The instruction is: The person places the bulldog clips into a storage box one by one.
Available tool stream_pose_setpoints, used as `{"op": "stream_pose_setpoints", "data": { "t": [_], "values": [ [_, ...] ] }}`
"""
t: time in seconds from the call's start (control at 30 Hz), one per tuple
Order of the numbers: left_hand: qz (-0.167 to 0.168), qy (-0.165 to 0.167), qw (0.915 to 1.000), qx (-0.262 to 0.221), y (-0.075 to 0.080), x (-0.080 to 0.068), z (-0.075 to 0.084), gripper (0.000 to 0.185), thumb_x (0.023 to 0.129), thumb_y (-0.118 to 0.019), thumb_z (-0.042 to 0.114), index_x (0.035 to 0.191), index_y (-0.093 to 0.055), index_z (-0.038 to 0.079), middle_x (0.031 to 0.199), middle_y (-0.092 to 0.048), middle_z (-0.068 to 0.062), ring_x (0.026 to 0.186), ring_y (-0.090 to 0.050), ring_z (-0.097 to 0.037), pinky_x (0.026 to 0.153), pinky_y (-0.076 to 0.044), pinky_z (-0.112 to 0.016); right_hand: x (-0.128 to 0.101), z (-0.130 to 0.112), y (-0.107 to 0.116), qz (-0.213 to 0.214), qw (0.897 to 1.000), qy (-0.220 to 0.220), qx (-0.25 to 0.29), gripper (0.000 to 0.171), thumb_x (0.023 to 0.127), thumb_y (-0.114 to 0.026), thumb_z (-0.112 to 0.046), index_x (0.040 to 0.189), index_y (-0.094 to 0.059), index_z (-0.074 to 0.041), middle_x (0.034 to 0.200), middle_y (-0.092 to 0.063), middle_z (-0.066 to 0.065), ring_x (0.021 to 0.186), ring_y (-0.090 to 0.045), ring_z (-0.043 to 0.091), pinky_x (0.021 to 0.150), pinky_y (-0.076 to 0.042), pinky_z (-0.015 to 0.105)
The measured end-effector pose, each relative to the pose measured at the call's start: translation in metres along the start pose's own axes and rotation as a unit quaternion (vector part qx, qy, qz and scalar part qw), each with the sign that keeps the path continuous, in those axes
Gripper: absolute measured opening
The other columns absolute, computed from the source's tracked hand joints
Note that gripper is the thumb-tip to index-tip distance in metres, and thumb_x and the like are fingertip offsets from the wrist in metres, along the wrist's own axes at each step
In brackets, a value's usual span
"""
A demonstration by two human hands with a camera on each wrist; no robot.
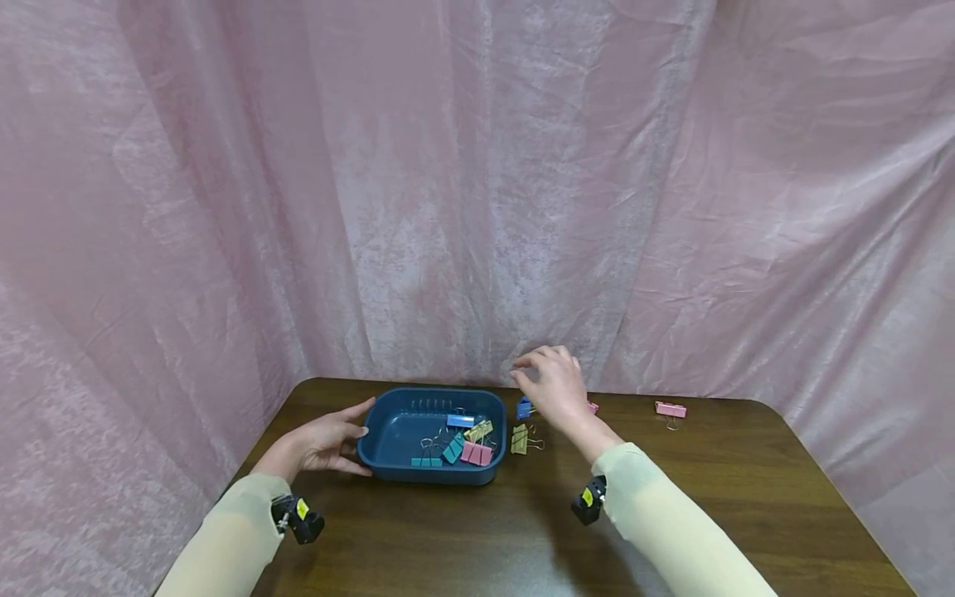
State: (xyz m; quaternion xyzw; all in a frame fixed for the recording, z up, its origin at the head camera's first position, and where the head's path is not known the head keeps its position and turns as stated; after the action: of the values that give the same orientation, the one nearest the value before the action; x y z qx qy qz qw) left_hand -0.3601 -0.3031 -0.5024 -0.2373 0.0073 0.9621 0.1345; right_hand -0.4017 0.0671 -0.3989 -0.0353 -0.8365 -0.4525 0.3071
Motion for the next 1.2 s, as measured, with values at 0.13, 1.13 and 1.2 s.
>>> {"op": "stream_pose_setpoints", "data": {
  "t": [0.13, 1.13, 1.2],
  "values": [
    [-0.004, 0.000, 1.0000, 0.000, -0.001, -0.001, 0.000, 0.066, 0.110, -0.035, 0.004, 0.166, -0.008, 0.026, 0.159, -0.014, -0.039, 0.133, -0.041, -0.061, 0.086, -0.053, -0.066, -0.001, 0.003, 0.006, 0.000, 1.000, -0.006, 0.012, 0.016, 0.092, -0.079, -0.028, 0.104, -0.081, -0.017, 0.106, -0.071, -0.001, 0.108, -0.056, 0.028, 0.099, -0.042, 0.052],
    [-0.004, -0.006, 1.0000, 0.001, 0.003, 0.003, 0.001, 0.065, 0.110, -0.035, 0.004, 0.166, -0.008, 0.025, 0.154, -0.022, -0.042, 0.128, -0.049, -0.057, 0.087, -0.053, -0.066, -0.014, 0.046, 0.037, 0.011, 0.999, -0.035, -0.011, 0.019, 0.092, -0.076, -0.032, 0.104, -0.080, -0.017, 0.111, -0.072, 0.003, 0.113, -0.056, 0.032, 0.095, -0.041, 0.051],
    [-0.002, -0.004, 1.0000, -0.002, 0.004, 0.003, 0.001, 0.065, 0.110, -0.034, 0.005, 0.166, -0.009, 0.026, 0.154, -0.023, -0.041, 0.128, -0.050, -0.056, 0.087, -0.053, -0.066, -0.015, 0.048, 0.037, 0.014, 0.999, -0.034, -0.013, 0.020, 0.092, -0.076, -0.032, 0.104, -0.079, -0.017, 0.110, -0.072, 0.003, 0.111, -0.056, 0.031, 0.095, -0.042, 0.050]
  ]
}}
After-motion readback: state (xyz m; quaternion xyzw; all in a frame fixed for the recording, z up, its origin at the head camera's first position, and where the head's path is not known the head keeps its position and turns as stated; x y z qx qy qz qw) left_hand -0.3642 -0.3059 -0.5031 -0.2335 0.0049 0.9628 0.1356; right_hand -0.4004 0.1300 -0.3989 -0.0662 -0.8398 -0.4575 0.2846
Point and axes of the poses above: each hand's wrist, its own x-axis towards the middle knuckle, its own y-axis out of the back of the hand, z = x × y, the point moved 6 cm from there along x, towards the middle knuckle
